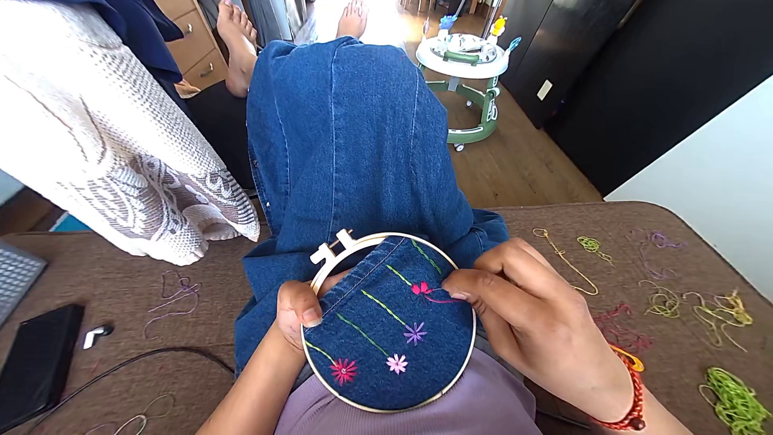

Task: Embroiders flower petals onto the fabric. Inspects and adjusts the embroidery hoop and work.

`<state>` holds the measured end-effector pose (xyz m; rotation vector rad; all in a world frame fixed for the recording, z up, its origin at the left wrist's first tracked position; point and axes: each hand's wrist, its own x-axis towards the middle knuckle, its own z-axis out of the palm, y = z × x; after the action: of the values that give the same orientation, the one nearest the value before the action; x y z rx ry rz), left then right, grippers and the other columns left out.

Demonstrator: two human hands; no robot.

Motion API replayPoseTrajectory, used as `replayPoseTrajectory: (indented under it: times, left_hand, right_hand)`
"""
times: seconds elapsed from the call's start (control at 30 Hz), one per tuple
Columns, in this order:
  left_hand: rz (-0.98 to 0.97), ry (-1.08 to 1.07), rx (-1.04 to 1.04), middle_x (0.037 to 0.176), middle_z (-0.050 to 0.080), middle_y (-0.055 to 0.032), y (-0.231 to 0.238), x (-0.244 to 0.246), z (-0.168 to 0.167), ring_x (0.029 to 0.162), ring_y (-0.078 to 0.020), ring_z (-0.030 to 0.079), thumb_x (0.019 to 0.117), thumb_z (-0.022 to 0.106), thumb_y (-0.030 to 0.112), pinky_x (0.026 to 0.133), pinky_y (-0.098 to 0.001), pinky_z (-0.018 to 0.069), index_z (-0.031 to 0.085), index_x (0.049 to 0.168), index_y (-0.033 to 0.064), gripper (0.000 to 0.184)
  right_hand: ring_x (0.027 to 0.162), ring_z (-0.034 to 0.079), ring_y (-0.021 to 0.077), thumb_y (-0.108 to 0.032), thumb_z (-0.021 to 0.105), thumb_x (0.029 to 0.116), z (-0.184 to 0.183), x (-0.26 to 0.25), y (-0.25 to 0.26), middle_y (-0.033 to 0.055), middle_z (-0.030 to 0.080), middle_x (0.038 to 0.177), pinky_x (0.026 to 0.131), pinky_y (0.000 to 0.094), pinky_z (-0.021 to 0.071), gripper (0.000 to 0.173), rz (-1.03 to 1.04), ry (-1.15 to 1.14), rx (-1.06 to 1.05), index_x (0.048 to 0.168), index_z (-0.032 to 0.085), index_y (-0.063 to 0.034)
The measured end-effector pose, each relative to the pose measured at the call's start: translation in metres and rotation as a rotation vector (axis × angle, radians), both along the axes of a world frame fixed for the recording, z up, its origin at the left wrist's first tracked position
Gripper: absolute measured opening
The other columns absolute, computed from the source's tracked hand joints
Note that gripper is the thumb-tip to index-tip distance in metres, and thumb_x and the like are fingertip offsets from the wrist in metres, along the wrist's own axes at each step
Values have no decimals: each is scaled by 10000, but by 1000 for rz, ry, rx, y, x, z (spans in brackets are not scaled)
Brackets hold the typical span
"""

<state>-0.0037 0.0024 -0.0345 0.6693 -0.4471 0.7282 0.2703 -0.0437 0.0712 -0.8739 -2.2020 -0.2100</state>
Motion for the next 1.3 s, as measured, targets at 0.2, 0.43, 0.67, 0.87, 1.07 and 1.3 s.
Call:
replayPoseTrajectory:
  times: [0.2, 0.43, 0.67, 0.87, 1.07, 1.3]
  left_hand:
    - [22, 9, 1, 1266, 702, -11, -2, 1, 5, 1148, -70, 665, 977, 583, 188, 1021, -258, 511, 597, 1414, 117, 443]
    - [20, 14, -13, 1257, 706, -18, -2, 1, 4, 1147, -76, 667, 972, 587, 183, 1025, -266, 511, 599, 1414, 111, 448]
    - [21, 10, 3, 1266, 702, -8, -3, 2, 6, 1152, -69, 663, 977, 586, 193, 1028, -260, 507, 599, 1413, 116, 444]
    - [-46, -7, -15, 1240, 709, -5, -1, 2, 4, 1123, -63, 671, 959, 604, 166, 1013, -249, 511, 607, 1398, 113, 442]
    - [-41, -16, -16, 1226, 713, -15, -1, 2, 4, 1114, -72, 676, 958, 597, 168, 1010, -258, 514, 608, 1391, 99, 439]
    - [-35, -12, -3, 1252, 702, -23, -1, 3, 5, 1135, -77, 666, 957, 593, 164, 1023, -263, 505, 592, 1410, 96, 458]
  right_hand:
    - [842, 497, 88, -94, 537, 987, 0, -3, 2, -18, 507, 849, 712, 180, 409, 191, 0, 7, 2, 967, 725, -126]
    - [841, 505, 47, -139, 536, 999, -3, -2, 6, -45, 513, 847, 716, 146, 416, 192, 18, 62, -58, 936, 717, -148]
    - [790, 500, -21, -201, 572, 1003, -5, -5, 10, -71, 502, 849, 676, 87, 423, 164, 76, 145, -186, 922, 706, -153]
    - [752, 494, -46, -181, 598, 993, -7, -3, 12, -81, 493, 845, 643, 68, 429, 139, 136, 225, -289, 908, 704, -154]
    - [720, 478, -54, -190, 630, 977, -6, -5, 12, -82, 485, 828, 615, 60, 410, 117, 127, 232, -273, 908, 720, -160]
    - [716, 495, -59, -206, 674, 955, -8, -7, 9, -87, 506, 827, 611, 58, 424, 86, 118, 295, -310, 902, 730, -169]
